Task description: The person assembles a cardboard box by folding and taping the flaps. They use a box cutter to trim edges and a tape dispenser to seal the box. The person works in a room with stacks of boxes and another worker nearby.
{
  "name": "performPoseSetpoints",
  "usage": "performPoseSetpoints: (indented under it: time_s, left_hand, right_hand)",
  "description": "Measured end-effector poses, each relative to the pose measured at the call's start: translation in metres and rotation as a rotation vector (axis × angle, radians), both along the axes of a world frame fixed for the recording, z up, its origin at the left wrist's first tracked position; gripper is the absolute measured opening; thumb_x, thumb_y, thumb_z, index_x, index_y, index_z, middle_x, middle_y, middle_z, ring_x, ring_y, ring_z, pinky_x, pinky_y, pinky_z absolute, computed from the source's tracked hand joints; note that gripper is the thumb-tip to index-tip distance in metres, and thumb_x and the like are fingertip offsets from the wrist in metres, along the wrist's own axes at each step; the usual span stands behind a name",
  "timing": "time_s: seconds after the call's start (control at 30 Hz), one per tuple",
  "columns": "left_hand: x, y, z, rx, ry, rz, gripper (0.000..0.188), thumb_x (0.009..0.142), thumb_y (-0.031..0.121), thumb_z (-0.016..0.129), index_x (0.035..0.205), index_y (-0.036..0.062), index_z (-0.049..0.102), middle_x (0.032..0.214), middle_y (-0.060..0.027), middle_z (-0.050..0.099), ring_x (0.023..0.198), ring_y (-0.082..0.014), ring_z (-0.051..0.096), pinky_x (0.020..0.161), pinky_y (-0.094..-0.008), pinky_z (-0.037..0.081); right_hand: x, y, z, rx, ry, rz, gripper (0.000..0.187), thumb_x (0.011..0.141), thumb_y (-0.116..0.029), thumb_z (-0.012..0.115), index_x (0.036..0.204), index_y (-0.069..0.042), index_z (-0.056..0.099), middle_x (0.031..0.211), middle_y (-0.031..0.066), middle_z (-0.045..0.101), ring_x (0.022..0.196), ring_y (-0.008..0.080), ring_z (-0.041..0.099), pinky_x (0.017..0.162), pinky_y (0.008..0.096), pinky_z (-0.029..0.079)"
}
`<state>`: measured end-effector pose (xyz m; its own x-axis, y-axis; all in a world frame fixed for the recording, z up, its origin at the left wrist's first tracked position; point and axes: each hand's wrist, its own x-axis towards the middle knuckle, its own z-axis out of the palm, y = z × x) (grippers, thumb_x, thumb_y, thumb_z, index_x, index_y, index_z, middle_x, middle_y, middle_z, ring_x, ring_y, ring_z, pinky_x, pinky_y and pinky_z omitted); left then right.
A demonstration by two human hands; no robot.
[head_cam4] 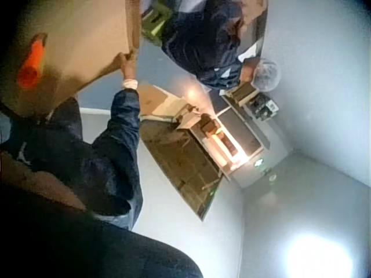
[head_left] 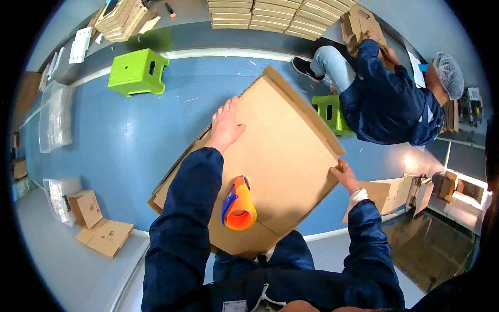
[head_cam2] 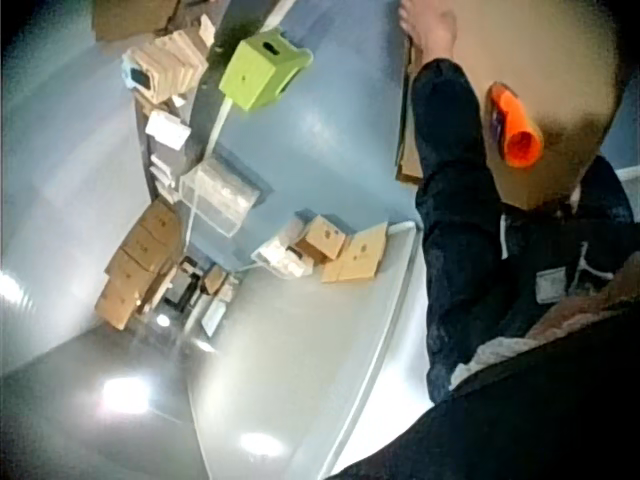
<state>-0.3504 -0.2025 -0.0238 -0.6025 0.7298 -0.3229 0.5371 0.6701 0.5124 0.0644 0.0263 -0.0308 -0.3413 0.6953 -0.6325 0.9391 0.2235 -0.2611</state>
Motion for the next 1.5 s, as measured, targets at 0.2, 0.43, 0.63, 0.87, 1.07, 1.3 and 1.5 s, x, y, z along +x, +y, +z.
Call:
performPoseSetpoints:
  time_s: [0.2,0.43,0.63,0.87,1.07,1.3,1.5]
  left_hand:
    - [-0.005,0.003,-0.007,0.023,-0.015,0.004,0.088,0.078,0.024,0.069,0.151,0.006,0.023,0.15,-0.0175,0.036,0.135,-0.0355,0.038,0.112,-0.0454,0.031]
    - [-0.032,-0.011,-0.019,0.179,-0.293,-0.007,0.07,0.085,0.022,0.057,0.148,0.0058,0.032,0.151,-0.0181,0.037,0.136,-0.0316,0.039,0.11,-0.0383,0.034]
    - [-0.056,-0.035,-0.03,0.405,-0.911,0.181,0.055,0.093,0.017,0.051,0.145,0.0047,0.039,0.144,-0.0122,0.045,0.131,-0.0218,0.044,0.109,-0.031,0.033]
    - [-0.054,-0.029,-0.025,0.399,-0.857,0.173,0.046,0.097,0.02,0.05,0.14,0.004,0.047,0.14,-0.01,0.05,0.126,-0.0183,0.047,0.107,-0.0297,0.036]
    - [-0.062,-0.037,-0.031,0.42,-0.692,0.144,0.044,0.1,0.027,0.046,0.137,0.0039,0.052,0.135,-0.0081,0.055,0.123,-0.0194,0.05,0.107,-0.0304,0.035]
    - [-0.081,-0.049,-0.035,0.476,-0.992,0.136,0.044,0.101,0.029,0.042,0.135,0.0044,0.054,0.135,-0.0073,0.055,0.125,-0.0175,0.048,0.107,-0.0306,0.035]
    - [-0.077,-0.05,-0.023,0.5,-1.201,0.216,0.044,0.102,0.03,0.038,0.136,0.0066,0.055,0.139,-0.0071,0.052,0.128,-0.0176,0.046,0.111,-0.0321,0.031]
  right_hand:
    - [-0.101,-0.115,0.099,-0.01,0.656,0.365,0.047,0.087,-0.009,0.065,0.131,-0.002,0.053,0.135,0.018,0.054,0.125,0.035,0.052,0.107,0.04,0.04]
    - [-0.154,-0.296,0.09,-0.353,0.826,0.84,0.042,0.086,-0.012,0.065,0.122,0.006,0.052,0.125,0.0204,0.054,0.11,0.035,0.058,0.093,0.0383,0.05]
    - [-0.166,-0.313,0.081,-0.391,0.653,0.462,0.036,0.087,-0.024,0.068,0.11,0.001,0.056,0.098,0.021,0.06,0.086,0.0363,0.061,0.081,0.0419,0.052]
    - [-0.173,-0.325,0.071,-0.288,0.382,0.442,0.043,0.08,-0.038,0.075,0.09,0.0,0.059,0.081,0.0204,0.061,0.077,0.0376,0.063,0.067,0.0428,0.053]
    - [-0.158,-0.333,0.056,-0.211,0.385,0.42,0.038,0.082,-0.034,0.073,0.092,0.001,0.059,0.085,0.0221,0.065,0.081,0.0389,0.065,0.069,0.0426,0.054]
    - [-0.092,-0.271,0.046,-0.603,0.571,-0.182,0.041,0.085,-0.017,0.065,0.12,0.003,0.056,0.107,0.0139,0.065,0.097,0.0233,0.064,0.087,0.0373,0.052]
    - [-0.152,-0.195,0.095,-0.698,0.674,-0.491,0.03,0.089,-0.018,0.061,0.112,0.002,0.06,0.096,0.0062,0.067,0.087,0.0129,0.062,0.081,0.0309,0.052]
